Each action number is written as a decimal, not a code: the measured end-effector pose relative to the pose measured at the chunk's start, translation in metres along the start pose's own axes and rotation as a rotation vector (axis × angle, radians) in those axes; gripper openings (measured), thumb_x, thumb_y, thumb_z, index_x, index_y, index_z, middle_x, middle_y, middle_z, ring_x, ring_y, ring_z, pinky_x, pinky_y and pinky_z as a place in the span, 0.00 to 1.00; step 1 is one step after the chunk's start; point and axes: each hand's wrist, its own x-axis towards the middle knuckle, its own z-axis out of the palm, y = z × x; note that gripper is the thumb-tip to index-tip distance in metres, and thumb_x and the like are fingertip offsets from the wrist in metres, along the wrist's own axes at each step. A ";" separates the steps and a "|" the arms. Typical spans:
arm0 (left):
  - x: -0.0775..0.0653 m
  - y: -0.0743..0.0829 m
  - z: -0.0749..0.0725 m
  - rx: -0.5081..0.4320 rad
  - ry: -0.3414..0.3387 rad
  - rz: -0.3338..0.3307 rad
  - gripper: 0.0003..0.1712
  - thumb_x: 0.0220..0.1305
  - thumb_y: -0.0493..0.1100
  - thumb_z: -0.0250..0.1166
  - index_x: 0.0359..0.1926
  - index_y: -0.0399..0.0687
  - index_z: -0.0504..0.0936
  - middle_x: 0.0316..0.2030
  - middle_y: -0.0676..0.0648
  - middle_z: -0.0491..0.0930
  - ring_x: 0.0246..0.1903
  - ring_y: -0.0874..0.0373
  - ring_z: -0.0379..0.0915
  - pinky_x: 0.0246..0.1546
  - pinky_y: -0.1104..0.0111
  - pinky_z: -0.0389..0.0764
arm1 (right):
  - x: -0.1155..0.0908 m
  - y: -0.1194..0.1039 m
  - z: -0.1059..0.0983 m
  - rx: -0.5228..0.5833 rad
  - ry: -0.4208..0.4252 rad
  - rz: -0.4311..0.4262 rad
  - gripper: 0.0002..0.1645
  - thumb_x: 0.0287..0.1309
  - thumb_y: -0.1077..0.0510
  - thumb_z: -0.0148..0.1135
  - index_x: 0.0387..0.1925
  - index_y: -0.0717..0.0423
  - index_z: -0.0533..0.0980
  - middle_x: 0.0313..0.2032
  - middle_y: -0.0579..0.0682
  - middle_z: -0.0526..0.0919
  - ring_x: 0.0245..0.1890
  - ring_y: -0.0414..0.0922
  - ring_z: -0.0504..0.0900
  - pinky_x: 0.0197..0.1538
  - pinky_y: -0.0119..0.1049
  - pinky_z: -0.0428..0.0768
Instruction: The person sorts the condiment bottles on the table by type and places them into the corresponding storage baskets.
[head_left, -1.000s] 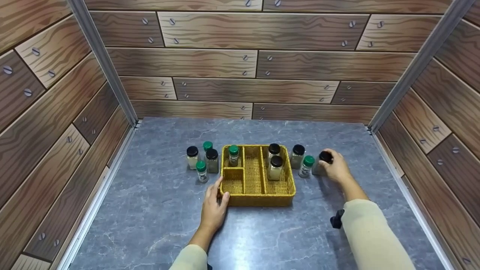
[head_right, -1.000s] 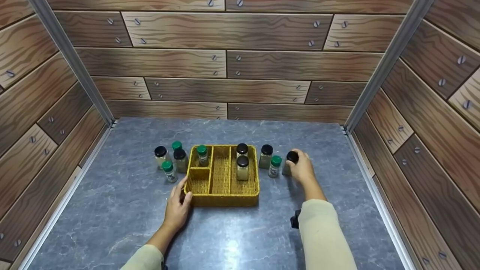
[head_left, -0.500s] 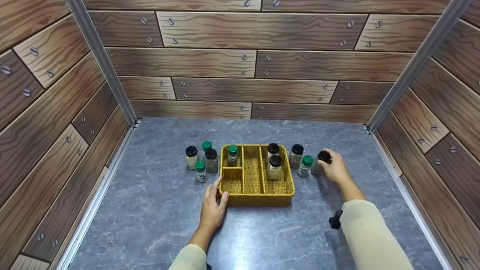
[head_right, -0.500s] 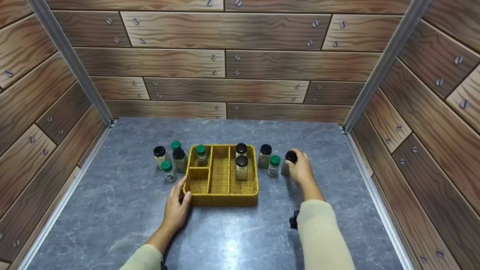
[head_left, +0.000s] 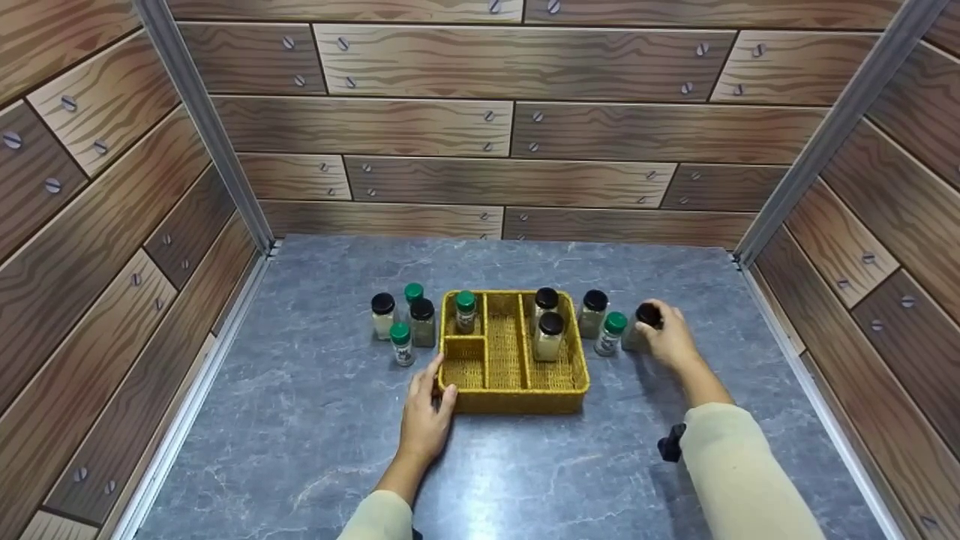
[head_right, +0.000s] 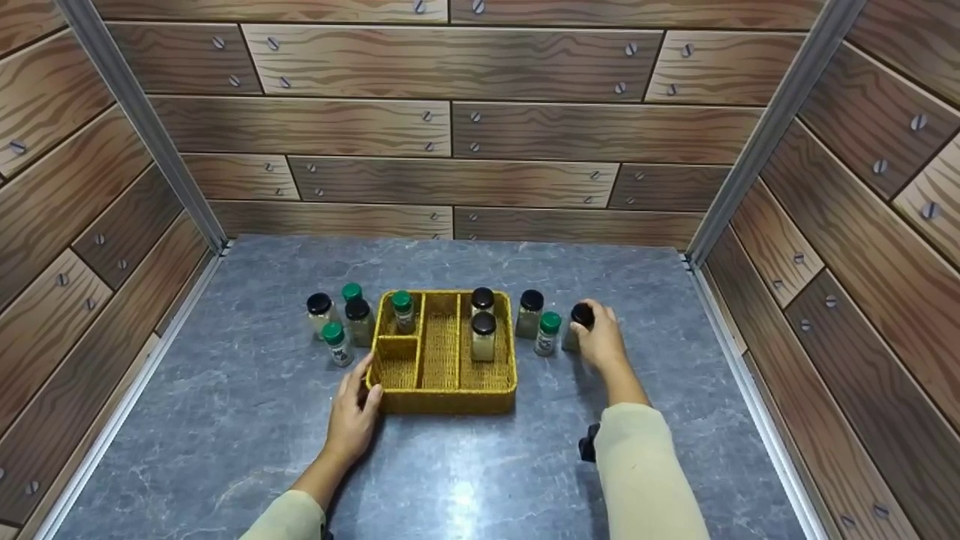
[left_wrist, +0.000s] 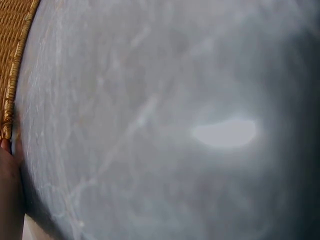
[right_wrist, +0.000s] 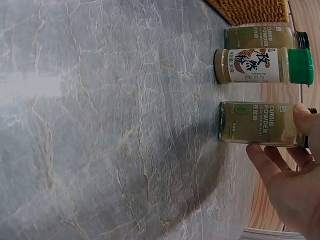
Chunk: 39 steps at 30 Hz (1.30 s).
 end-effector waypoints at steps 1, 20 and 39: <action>0.000 0.000 0.000 -0.002 0.002 0.001 0.34 0.75 0.43 0.68 0.79 0.58 0.72 0.62 0.39 0.80 0.58 0.44 0.80 0.62 0.43 0.80 | 0.000 0.000 0.000 -0.003 -0.001 -0.002 0.32 0.79 0.62 0.59 0.76 0.67 0.63 0.65 0.78 0.68 0.68 0.74 0.72 0.74 0.67 0.70; 0.000 0.001 -0.002 -0.005 -0.012 -0.004 0.34 0.76 0.44 0.67 0.79 0.57 0.71 0.62 0.39 0.79 0.56 0.45 0.79 0.61 0.44 0.80 | -0.002 -0.003 -0.001 0.008 0.016 -0.007 0.31 0.77 0.63 0.61 0.74 0.68 0.66 0.65 0.78 0.69 0.68 0.73 0.72 0.74 0.68 0.70; -0.001 0.000 -0.001 -0.003 0.002 0.015 0.34 0.75 0.45 0.67 0.79 0.59 0.72 0.60 0.41 0.80 0.47 0.55 0.77 0.54 0.53 0.81 | -0.005 -0.034 -0.043 0.063 0.101 -0.067 0.32 0.75 0.62 0.66 0.73 0.68 0.69 0.62 0.77 0.69 0.63 0.70 0.72 0.70 0.67 0.72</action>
